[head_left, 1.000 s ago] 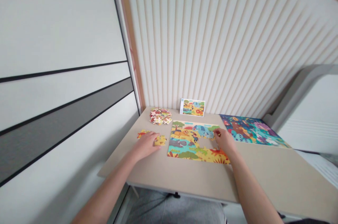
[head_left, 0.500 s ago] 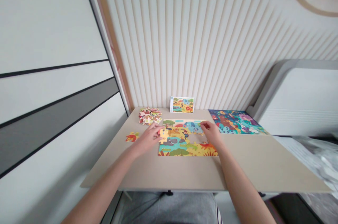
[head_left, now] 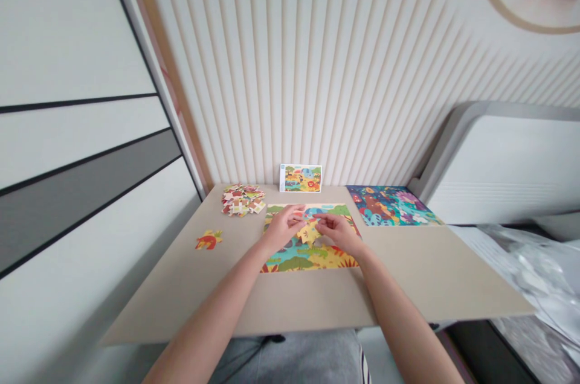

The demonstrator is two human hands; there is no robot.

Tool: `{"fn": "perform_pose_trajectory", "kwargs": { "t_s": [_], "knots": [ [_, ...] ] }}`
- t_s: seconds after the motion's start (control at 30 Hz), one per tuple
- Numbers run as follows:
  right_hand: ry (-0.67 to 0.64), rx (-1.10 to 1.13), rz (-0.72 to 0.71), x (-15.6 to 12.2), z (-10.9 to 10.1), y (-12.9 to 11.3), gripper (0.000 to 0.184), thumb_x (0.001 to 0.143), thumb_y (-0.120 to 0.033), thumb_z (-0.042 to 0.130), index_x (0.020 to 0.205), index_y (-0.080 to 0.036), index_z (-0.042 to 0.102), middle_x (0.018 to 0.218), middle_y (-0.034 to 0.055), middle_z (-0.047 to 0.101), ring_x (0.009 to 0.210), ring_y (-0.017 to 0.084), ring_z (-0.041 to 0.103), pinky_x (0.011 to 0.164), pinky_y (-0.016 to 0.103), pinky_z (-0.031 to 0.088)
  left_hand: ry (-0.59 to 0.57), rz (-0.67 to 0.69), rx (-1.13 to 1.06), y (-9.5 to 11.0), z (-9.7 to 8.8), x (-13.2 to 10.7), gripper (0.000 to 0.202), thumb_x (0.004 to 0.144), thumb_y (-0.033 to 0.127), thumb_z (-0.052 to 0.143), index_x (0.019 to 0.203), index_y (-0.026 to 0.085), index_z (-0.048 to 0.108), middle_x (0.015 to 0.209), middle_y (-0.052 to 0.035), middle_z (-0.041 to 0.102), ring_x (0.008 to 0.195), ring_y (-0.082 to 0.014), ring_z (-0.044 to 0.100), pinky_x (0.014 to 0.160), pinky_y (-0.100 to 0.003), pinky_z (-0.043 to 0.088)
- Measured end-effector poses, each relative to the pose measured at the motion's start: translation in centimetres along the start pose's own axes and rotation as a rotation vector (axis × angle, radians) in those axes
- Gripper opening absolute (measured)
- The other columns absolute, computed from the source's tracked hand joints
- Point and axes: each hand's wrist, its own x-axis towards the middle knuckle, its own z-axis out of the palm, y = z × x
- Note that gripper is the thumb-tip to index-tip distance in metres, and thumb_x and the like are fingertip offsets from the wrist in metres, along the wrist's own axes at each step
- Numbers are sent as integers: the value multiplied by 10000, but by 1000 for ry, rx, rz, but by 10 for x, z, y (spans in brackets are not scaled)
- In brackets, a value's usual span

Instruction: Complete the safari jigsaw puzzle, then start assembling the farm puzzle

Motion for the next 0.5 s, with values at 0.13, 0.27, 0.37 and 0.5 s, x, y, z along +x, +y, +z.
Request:
{"fn": "perform_pose_trajectory", "kwargs": {
  "t_s": [0.13, 0.27, 0.37, 0.5],
  "knots": [
    [25, 46, -8, 0, 0, -4, 407, 842, -483, 686, 1121, -187, 674, 726, -24, 594, 653, 125, 554, 648, 264, 454, -16, -51, -19, -14, -3, -8, 588, 860, 311, 697, 1402, 224, 484, 1246, -107, 643, 1026, -200, 679, 911, -360, 567],
    [39, 129, 1, -2, -1, -11, 381, 820, -501, 714, 1054, -206, 648, 773, 3, 658, 706, 156, 627, 713, 307, 502, -12, -100, -80, -19, 4, -11, 569, 846, 300, 698, 1375, 201, 511, 1043, -72, 690, 916, -191, 688, 845, -342, 575],
    [62, 136, 22, -3, -3, -15, 375, 819, -524, 710, 1010, -208, 645, 759, 10, 672, 696, 162, 637, 688, 306, 500, 26, -113, -138, -17, 10, -13, 514, 865, 316, 670, 1340, 186, 524, 960, -53, 693, 858, -185, 686, 800, -328, 578],
    [119, 112, 22, -3, -7, -15, 397, 813, -552, 702, 1003, -205, 661, 745, 3, 649, 703, 157, 614, 654, 286, 485, -11, -112, -117, -12, 15, -18, 368, 885, 369, 653, 1199, 180, 617, 952, -57, 702, 852, -188, 685, 778, -315, 569]
  ]
}}
